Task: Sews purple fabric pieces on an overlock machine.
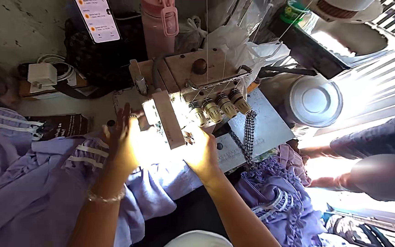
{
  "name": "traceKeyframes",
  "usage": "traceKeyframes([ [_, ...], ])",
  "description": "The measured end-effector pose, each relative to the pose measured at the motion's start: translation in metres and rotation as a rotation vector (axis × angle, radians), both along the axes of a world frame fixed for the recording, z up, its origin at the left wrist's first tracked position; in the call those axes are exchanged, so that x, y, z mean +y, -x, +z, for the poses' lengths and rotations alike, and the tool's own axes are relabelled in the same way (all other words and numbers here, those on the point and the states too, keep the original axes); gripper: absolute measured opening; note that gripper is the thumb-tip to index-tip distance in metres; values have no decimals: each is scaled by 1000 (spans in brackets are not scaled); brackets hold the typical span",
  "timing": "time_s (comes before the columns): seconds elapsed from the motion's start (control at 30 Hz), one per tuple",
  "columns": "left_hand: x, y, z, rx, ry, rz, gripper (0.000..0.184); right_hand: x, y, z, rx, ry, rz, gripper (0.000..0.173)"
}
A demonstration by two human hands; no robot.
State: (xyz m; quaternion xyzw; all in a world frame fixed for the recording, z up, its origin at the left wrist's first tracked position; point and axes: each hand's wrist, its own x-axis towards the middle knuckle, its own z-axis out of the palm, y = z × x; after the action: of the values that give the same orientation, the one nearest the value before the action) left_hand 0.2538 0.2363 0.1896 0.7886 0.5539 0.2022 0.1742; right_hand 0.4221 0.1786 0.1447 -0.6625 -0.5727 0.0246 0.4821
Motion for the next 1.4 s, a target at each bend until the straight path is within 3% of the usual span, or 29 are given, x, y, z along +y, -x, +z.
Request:
traceKeyframes([
  [0.07, 34, 23, -19, -36, 126, -97, 47, 0, 0, 0, -4, 8, 0, 17],
  [0.13, 73, 43, -79, -16, -84, -169, 48, 1, 0, -1, -15, 2, -4, 16],
  [0.17, 80, 45, -89, -8, -141, -182, 49, 1, 0, -1, -16, -4, -3, 15],
  [0.27, 70, 30, -72, 48, -230, -135, 40, 1, 0, -1, -16, -9, -5, 15],
  [0.37, 28, 4, -4, 50, -127, -123, 26, 0, 0, 1, 1, 15, 5, 17],
  [0.47, 15, -2, 0, 44, -224, -51, 22, 1, 0, 2, -11, 23, -12, 19],
  [0.57, 12, -1, -13, -207, -324, 43, 21, 1, 1, 3, -15, 22, -19, 17],
  [0.67, 4, 3, -6, -585, -14, 32, 30, 2, 1, 2, -17, 3, -21, 18],
  [0.7, 2, 4, -4, -615, 42, 14, 30, 2, 0, 0, -18, -2, -21, 18],
  [0.8, -4, -1, -6, -249, -147, -41, 18, 1, -2, -1, -23, -4, 1, 18],
  [0.9, -4, 0, 10, 41, -110, -142, 32, -7, -6, 2, -74, -5, 44, 16],
  [1.07, 42, 10, 35, 115, 209, -369, 12, -30, -2, 7, -72, -216, 131, 18],
  [1.1, 60, 19, 19, 67, 96, -506, 10, -32, 0, 7, -35, -206, 187, 18],
  [1.13, 85, 25, -16, -65, -169, -643, 12, -33, 2, 7, -22, -185, 226, 17],
  [1.17, 100, 24, -30, -163, -260, -704, 14, -32, 3, 6, -31, -160, 239, 16],
  [1.2, 94, 22, -12, -73, -151, -658, 16, -31, 4, 6, -45, -137, 236, 16],
  [1.23, 76, 11, 28, 103, 119, -518, 16, -29, 5, 5, -51, -118, 224, 15],
  [1.27, 65, -1, 51, 207, 254, -360, 17, -28, 5, 5, -50, -105, 210, 15],
  [1.33, 63, -2, 48, 189, 158, -217, 24, -25, 5, 5, -45, -94, 187, 15],
  [1.4, 70, 14, 32, 77, 4, -195, 29, -23, 5, 6, -55, -98, 175, 15],
])
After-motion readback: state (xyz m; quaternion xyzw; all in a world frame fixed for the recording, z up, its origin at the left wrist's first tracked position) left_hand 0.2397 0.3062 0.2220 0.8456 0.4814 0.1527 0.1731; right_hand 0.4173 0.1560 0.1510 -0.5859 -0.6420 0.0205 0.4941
